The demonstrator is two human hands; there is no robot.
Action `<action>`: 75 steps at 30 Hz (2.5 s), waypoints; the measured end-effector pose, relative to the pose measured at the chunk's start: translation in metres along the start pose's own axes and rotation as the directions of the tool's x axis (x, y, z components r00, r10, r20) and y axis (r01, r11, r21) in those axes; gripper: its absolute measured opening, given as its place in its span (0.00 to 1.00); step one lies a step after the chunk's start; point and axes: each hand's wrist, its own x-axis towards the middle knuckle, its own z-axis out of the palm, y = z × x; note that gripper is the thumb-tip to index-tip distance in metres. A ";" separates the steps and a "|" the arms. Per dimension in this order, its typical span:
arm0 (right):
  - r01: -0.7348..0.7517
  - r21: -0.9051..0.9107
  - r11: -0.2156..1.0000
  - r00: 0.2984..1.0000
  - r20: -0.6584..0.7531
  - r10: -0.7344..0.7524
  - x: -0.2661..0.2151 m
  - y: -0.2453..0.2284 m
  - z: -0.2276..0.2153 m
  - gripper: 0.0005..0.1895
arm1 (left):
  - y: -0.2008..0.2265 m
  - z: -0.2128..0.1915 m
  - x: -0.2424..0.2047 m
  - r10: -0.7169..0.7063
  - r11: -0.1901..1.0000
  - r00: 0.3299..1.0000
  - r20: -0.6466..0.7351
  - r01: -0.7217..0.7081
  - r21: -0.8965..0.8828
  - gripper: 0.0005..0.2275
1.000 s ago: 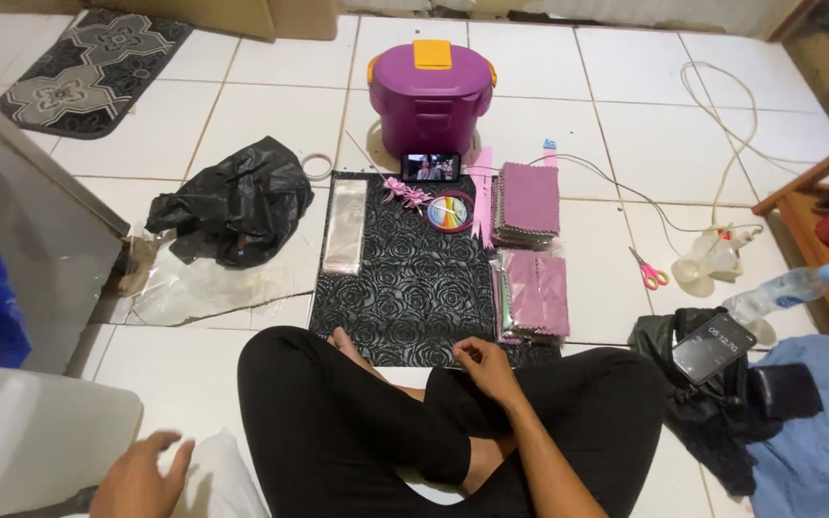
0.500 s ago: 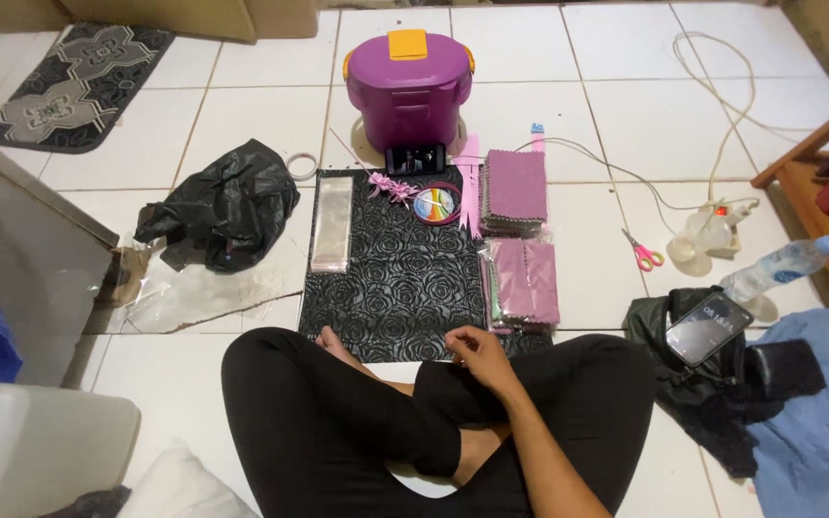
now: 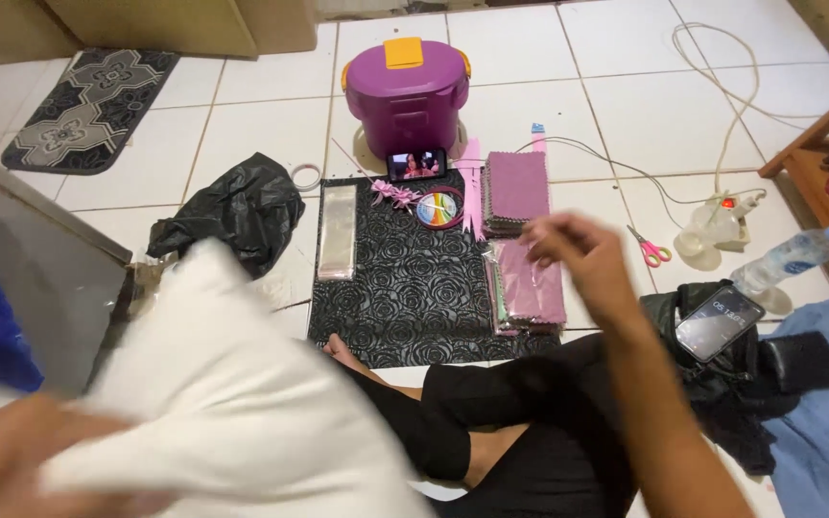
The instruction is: The person places a folded cloth into a clear plastic sleeve by hand.
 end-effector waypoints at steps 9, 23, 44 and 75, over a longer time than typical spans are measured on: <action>0.359 -0.262 0.896 0.889 0.389 -0.242 0.076 -0.101 0.034 0.09 | 0.232 0.198 0.190 0.547 0.704 0.832 0.089 -0.400 -0.587 0.17; -0.577 0.023 0.816 0.817 0.006 0.577 0.065 0.226 0.111 0.07 | 0.225 0.219 0.279 0.720 0.694 0.672 0.171 -0.702 -0.161 0.11; -0.304 -0.159 0.939 0.902 -0.365 0.231 0.130 0.237 0.002 0.06 | 0.132 0.248 0.441 -0.247 0.260 0.951 -0.188 -0.122 -0.958 0.08; -0.102 -0.705 0.702 0.961 -0.253 -0.115 0.217 0.377 -0.003 0.06 | 0.151 0.197 0.442 0.065 0.345 0.959 -0.277 -0.282 -0.895 0.08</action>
